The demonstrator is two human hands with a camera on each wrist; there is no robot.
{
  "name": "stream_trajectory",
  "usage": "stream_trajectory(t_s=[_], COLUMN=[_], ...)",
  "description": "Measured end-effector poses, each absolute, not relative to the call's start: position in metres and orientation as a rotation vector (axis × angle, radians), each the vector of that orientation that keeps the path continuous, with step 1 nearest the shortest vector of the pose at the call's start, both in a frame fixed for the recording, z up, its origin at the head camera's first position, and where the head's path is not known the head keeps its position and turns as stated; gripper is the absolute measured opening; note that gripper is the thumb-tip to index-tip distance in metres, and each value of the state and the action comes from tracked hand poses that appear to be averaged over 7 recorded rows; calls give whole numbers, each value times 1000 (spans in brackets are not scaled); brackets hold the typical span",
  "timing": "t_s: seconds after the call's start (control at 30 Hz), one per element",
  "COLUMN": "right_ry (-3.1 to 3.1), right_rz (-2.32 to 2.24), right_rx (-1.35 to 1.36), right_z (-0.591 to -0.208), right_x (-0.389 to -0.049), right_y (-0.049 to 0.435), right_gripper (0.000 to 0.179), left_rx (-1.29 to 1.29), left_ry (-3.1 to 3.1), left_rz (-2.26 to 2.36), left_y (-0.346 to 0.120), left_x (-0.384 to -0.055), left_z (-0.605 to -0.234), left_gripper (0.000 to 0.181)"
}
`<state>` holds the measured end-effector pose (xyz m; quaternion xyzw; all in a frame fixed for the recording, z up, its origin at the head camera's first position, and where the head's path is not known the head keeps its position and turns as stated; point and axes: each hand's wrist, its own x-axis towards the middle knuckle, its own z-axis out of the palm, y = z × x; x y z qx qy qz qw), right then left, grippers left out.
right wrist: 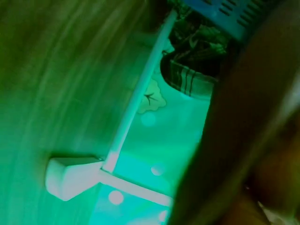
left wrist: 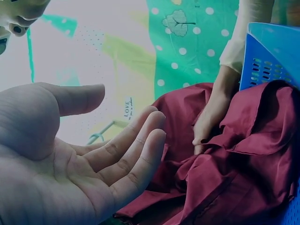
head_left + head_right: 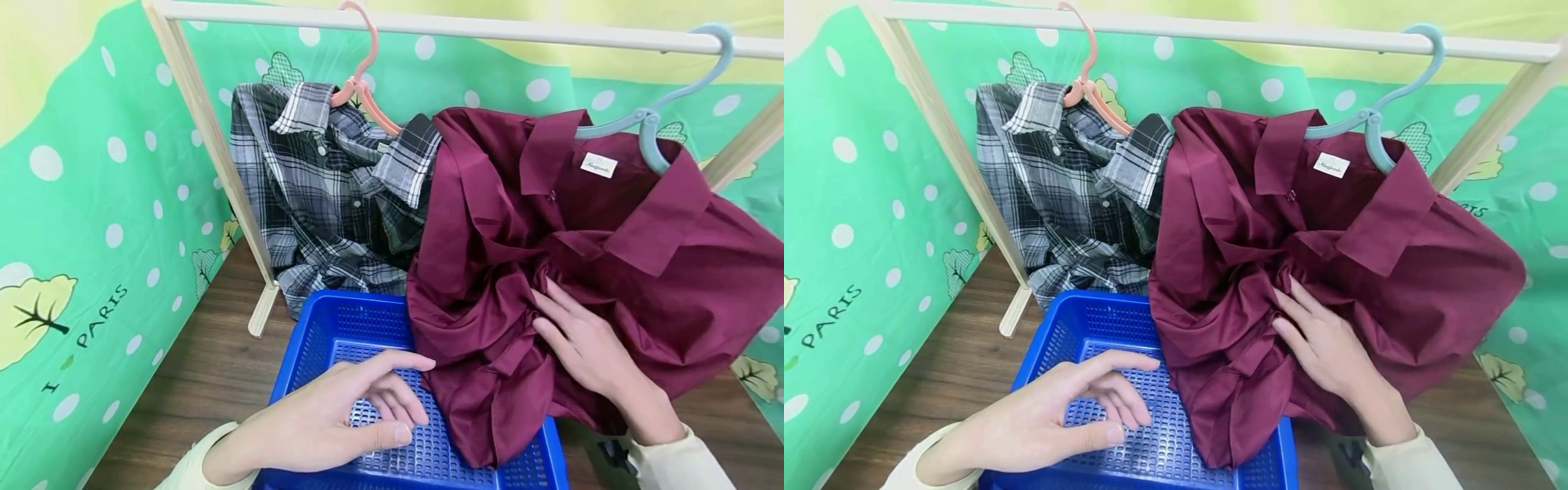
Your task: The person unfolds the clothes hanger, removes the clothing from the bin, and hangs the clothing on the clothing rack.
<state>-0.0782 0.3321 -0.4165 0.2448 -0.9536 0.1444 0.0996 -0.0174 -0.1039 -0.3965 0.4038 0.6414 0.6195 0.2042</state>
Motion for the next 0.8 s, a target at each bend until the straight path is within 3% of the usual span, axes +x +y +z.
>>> stream_trajectory(t_s=[0.3,0.47,0.57,0.8], right_ry=[-2992,-2739,-2469,-2705], right_rz=[263,41,45,333], right_rx=[664,624,661,1139], right_z=[-409,-385,-377,-374], right_x=[-59,-39,-30,-7], right_y=[324,308,292,265], right_gripper=[69,60,65,60], left_rx=[1110,1129,1136,1152], left_ry=[1807,1815,1814,1835], left_rz=[1693,1678,1675,1660], left_y=[-106,-105,-106,-105], left_x=[-16,-16,-16,-15], left_z=[-397,-395,-394,-394], left_gripper=[53,50,49,47])
